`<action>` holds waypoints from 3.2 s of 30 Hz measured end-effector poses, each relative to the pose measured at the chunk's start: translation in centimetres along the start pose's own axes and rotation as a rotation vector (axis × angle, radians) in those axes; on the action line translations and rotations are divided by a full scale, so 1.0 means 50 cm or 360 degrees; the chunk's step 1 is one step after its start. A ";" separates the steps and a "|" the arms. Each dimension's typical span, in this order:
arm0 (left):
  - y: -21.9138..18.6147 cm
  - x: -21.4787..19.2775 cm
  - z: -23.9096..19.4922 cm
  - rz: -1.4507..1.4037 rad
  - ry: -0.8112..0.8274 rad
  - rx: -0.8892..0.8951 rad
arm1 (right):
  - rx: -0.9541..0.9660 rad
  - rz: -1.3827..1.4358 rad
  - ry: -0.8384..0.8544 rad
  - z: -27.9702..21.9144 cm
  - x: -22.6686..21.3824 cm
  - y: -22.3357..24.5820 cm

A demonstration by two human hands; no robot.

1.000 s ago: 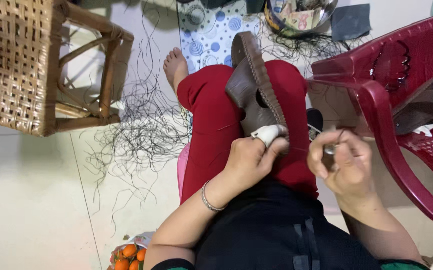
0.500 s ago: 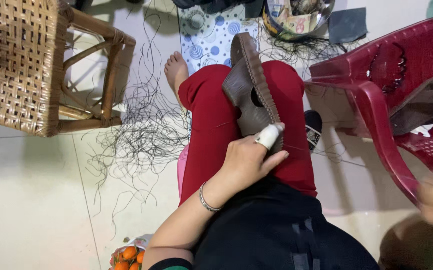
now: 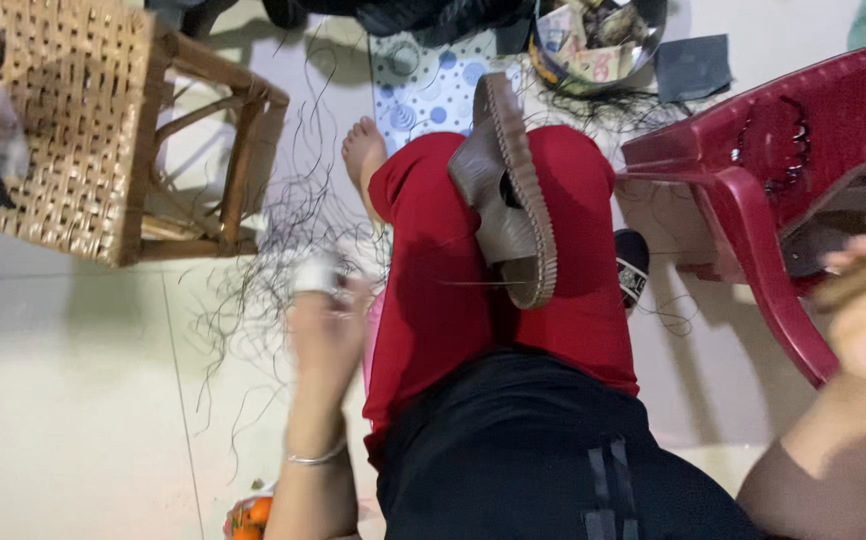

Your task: The person sits on the floor and sews a brown sandal using a needle and thread. They repeatedly pull the thread through the sole and upper of the sandal, occasionally using a small tool to assist with the stitching process.

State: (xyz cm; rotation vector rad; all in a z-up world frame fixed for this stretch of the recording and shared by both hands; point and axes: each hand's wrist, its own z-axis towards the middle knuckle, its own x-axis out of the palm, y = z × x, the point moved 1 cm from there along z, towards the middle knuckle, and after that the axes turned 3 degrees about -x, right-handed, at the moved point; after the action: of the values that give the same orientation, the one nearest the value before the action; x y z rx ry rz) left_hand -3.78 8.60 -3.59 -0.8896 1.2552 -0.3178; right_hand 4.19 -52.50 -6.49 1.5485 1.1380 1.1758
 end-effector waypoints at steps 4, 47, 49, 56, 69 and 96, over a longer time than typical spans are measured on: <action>-0.173 0.104 -0.053 0.0202 0.0829 0.0258 | -0.0034 -0.0138 -0.0086 -0.089 0.383 0.070; -0.167 0.082 -0.079 -0.0127 0.0747 0.0529 | -0.0643 -0.1384 0.1417 -0.146 0.631 0.053; -0.174 0.077 -0.077 -0.0213 0.0762 0.0534 | -0.0590 -0.1108 0.1343 -0.142 0.643 0.038; -0.168 0.092 -0.093 -0.0055 0.0657 0.0641 | -0.0634 -0.0935 0.1246 -0.152 0.644 0.012; -0.151 0.119 -0.105 -0.0020 0.0763 0.0673 | -0.0842 -0.1153 0.1342 -0.123 0.660 0.010; -0.117 0.106 -0.126 -0.0889 0.1312 -0.0345 | -0.0940 -0.1062 0.1183 -0.197 0.545 -0.086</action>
State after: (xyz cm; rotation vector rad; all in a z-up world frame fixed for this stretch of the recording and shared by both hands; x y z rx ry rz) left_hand -6.35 -1.13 -3.19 -1.3644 1.7921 -1.0893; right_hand -2.32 -24.11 -3.57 0.2150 1.4295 1.4466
